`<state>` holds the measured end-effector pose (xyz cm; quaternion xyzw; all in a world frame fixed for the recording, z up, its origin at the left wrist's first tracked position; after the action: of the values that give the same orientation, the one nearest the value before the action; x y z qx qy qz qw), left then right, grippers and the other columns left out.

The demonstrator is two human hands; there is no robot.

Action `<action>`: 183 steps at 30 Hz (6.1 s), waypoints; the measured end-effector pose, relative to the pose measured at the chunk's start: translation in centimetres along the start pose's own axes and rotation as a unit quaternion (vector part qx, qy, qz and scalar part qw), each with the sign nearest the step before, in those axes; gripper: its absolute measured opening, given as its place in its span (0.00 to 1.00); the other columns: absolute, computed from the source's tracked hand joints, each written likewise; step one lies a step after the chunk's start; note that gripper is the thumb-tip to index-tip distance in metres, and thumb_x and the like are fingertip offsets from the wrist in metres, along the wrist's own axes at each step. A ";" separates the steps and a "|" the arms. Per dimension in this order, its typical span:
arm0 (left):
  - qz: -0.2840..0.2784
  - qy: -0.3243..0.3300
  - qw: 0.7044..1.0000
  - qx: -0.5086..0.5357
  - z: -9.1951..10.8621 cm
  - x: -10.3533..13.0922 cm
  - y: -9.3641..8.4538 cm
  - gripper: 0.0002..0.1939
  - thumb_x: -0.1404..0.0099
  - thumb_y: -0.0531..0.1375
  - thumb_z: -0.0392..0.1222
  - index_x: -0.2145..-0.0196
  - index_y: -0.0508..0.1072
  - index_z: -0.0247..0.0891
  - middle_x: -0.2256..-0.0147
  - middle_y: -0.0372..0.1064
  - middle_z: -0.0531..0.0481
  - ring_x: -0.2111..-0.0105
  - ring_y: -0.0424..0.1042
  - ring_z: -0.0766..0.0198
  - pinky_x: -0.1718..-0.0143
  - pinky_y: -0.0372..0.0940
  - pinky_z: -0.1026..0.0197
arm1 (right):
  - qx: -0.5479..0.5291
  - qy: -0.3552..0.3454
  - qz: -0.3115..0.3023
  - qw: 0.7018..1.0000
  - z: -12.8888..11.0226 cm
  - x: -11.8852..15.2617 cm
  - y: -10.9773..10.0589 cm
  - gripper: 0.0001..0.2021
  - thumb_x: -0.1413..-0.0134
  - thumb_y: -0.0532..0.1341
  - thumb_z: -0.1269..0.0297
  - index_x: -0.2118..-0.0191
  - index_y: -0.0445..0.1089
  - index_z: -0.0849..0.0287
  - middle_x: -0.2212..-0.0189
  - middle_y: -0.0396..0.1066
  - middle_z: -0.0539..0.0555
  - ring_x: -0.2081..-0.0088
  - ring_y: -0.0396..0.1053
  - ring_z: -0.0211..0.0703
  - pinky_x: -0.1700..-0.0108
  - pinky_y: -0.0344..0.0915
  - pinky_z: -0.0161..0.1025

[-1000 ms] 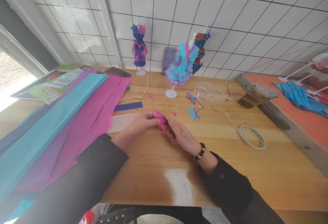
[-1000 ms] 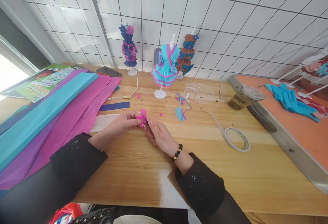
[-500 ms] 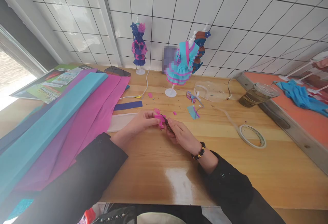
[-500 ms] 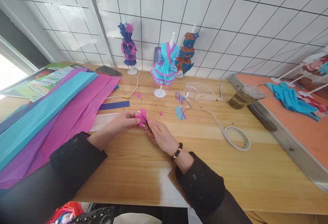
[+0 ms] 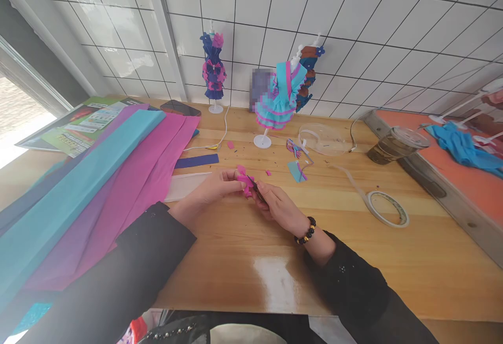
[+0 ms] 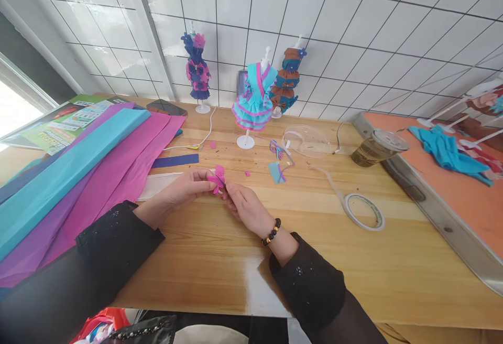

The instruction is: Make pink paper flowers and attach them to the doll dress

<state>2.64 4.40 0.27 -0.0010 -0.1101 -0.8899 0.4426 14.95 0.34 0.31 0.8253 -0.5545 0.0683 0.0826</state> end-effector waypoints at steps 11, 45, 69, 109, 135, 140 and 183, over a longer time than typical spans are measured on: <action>-0.009 0.000 1.000 0.002 -0.2 -0.1 -0.1 0.06 0.46 0.62 0.39 0.74 0.72 0.33 0.72 0.71 0.49 0.68 0.69 0.64 0.58 0.62 0.58 | 0.016 0.005 0.003 1.000 -0.1 0.1 0.0 0.19 0.42 0.47 0.48 0.72 0.61 0.60 0.83 0.45 0.43 0.83 0.40 0.29 0.83 0.38 0.31; -0.067 -0.026 0.994 -0.081 0.8 0.6 -0.4 0.05 0.44 0.60 0.39 0.74 0.73 0.34 0.72 0.70 0.51 0.68 0.68 0.66 0.59 0.61 0.62 | 0.098 0.006 -0.053 0.994 -0.1 0.3 -0.1 0.21 0.42 0.46 0.46 0.75 0.56 0.59 0.82 0.46 0.44 0.82 0.43 0.30 0.81 0.42 0.31; -0.001 -0.046 0.999 -0.028 0.1 0.4 -0.3 0.15 0.45 0.62 0.47 0.65 0.72 0.33 0.65 0.72 0.43 0.66 0.71 0.63 0.64 0.64 0.61 | 0.125 -0.041 0.031 0.991 0.2 -0.2 -1.0 0.22 0.42 0.44 0.46 0.74 0.59 0.59 0.82 0.47 0.45 0.81 0.44 0.32 0.81 0.45 0.32; -0.044 -0.051 0.992 -0.108 0.2 0.5 -0.4 0.11 0.45 0.60 0.46 0.70 0.74 0.34 0.69 0.72 0.47 0.73 0.68 0.68 0.68 0.64 0.64 | 0.117 -0.024 -0.009 0.993 0.3 0.1 -0.4 0.21 0.41 0.44 0.47 0.74 0.57 0.58 0.83 0.46 0.44 0.82 0.42 0.31 0.81 0.42 0.31; -0.043 -0.100 0.989 -0.104 -0.3 0.7 -0.2 0.18 0.44 0.59 0.54 0.66 0.72 0.35 0.66 0.73 0.43 0.71 0.72 0.66 0.72 0.65 0.65 | 0.158 -0.055 0.024 0.986 0.4 -0.3 -0.9 0.21 0.40 0.43 0.48 0.74 0.57 0.58 0.81 0.48 0.45 0.81 0.45 0.32 0.79 0.46 0.32; -0.032 -0.089 0.989 -0.111 -0.4 0.6 -0.1 0.18 0.43 0.58 0.54 0.67 0.72 0.35 0.67 0.74 0.43 0.72 0.72 0.66 0.73 0.65 0.66 | 0.175 -0.060 0.024 0.982 0.3 -0.4 -1.0 0.21 0.40 0.43 0.48 0.75 0.57 0.58 0.81 0.49 0.46 0.80 0.46 0.32 0.79 0.46 0.33; -0.011 -0.090 0.988 -0.122 -0.3 0.5 -0.7 0.18 0.45 0.59 0.54 0.69 0.73 0.35 0.69 0.74 0.45 0.71 0.73 0.63 0.75 0.66 0.67 | 0.219 -0.055 0.012 0.974 0.3 -0.2 -0.9 0.22 0.40 0.41 0.47 0.75 0.57 0.58 0.82 0.50 0.46 0.80 0.48 0.34 0.77 0.48 0.34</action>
<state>1.81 4.36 -0.11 -0.1342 -0.0402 -0.8978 0.4175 15.75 0.84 -0.10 0.8189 -0.5398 0.1439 -0.1315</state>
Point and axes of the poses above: each hand's wrist, its own x-axis away from the middle knuckle, its own y-axis out of the palm, z = x × y, the point moved 5 cm from there along -x, towards the middle knuckle
